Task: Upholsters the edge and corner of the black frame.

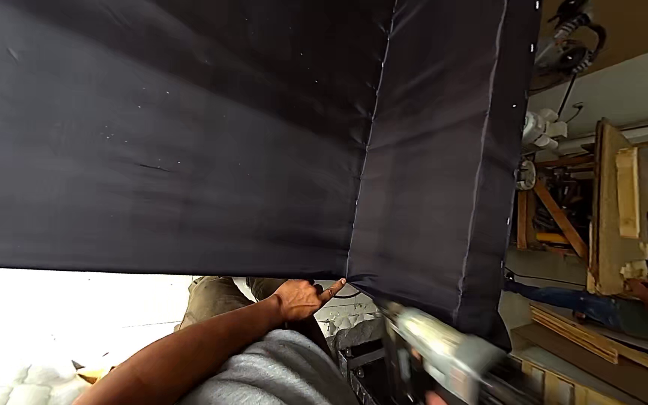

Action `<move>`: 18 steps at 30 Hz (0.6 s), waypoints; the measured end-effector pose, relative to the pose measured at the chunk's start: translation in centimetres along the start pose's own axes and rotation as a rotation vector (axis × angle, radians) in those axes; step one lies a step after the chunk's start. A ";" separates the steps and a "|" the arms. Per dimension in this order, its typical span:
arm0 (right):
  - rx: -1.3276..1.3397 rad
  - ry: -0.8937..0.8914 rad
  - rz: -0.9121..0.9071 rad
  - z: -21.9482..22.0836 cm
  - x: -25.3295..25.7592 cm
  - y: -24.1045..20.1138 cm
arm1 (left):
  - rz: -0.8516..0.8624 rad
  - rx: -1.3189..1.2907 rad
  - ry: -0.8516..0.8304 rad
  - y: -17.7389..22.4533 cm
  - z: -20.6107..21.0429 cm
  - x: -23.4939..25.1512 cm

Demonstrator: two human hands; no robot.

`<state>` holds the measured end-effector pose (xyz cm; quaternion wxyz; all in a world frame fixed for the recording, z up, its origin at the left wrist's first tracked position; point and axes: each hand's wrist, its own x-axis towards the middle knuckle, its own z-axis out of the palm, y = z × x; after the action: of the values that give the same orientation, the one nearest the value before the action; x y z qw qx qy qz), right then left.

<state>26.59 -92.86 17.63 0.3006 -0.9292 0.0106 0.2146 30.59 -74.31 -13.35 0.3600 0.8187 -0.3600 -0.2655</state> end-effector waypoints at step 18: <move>-0.550 0.278 -0.110 11.1 5.5 7.9 | 0.036 0.074 -0.092 0.0 -0.7 -0.1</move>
<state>26.01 -92.47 2.96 0.0450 -0.9953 -0.0570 0.0636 31.02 -73.98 -12.87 0.3173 0.8118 -0.4004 -0.2829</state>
